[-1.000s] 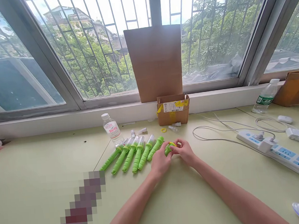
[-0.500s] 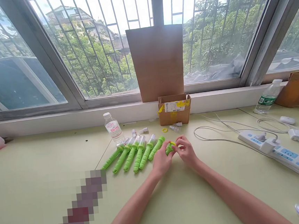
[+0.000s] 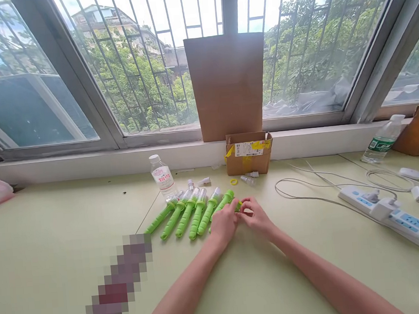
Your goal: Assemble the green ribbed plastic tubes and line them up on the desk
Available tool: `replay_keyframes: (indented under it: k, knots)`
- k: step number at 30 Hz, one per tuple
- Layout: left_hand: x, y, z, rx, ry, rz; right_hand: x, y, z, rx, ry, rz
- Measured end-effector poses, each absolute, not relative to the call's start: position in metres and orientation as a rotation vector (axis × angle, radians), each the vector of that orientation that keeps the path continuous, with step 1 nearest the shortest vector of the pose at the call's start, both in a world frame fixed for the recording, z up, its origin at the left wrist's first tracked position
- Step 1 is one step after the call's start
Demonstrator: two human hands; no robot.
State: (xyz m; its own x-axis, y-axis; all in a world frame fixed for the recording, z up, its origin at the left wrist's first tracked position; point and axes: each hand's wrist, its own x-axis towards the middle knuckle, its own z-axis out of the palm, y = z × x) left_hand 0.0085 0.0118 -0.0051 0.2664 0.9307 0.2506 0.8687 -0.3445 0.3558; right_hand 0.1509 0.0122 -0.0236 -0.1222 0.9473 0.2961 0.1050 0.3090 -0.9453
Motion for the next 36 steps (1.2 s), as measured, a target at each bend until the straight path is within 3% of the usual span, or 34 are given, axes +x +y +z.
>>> replay_keyframes:
  k: [13, 36]
  knots:
    - [0.006, 0.014, -0.014, 2.462, 1.672, 0.765, 0.152, 0.013, -0.028, -0.998, -1.527, 0.727]
    - [0.002, 0.01, 0.0, 2.298, 1.372, 0.937, 0.163, 0.01, -0.014, -0.945, -1.575, 0.695]
